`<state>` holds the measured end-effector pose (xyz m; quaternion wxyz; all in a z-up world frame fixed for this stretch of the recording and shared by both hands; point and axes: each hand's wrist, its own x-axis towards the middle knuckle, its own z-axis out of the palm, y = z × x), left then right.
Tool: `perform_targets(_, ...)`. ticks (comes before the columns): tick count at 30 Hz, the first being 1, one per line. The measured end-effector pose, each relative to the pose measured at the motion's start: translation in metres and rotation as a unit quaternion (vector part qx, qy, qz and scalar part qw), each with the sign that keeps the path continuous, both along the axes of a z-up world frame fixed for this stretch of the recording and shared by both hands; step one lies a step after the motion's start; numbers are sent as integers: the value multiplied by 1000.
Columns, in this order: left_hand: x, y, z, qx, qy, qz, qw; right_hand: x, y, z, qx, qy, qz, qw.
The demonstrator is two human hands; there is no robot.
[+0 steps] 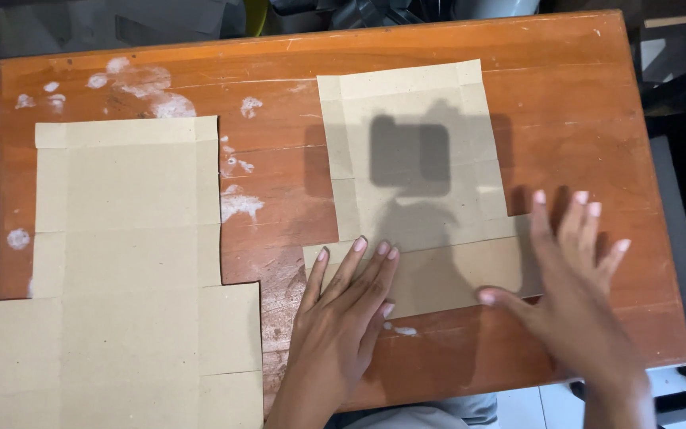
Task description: The person folds flat cardboard pieces into small rectangular boxes on a wooden table. They crease the flaps, tuck the sides, and form the box shape by hand, then place the finished box on a nearby stack of completed boxes.
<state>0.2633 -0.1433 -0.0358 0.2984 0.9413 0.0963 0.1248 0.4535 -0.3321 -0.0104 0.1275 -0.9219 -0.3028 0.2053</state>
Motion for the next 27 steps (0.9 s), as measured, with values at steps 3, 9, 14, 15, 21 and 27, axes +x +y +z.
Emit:
perform_targets(3,0,0,-2,6,0,-1,1000,10,-15,1,-21,20,-51,998)
perform_targets(9,0,-2,-6,19,-3,-5,1000,-14,20,-9,12,-15,41,999)
perform_targets(14,-2,-2,-3,30,-8,-10,999,-43,56,-8,48,-23,119,991)
perform_targets(15,-2,-3,-6,35,-6,-8,999,-43,57,-10,39,-43,127,990)
perform_targets(21,-1,-3,-7,37,-9,-2,999,-16,33,15,-37,24,59,997)
perform_targets(27,-1,-3,-4,41,-10,-9,999,20,-16,3,-32,13,-49,998)
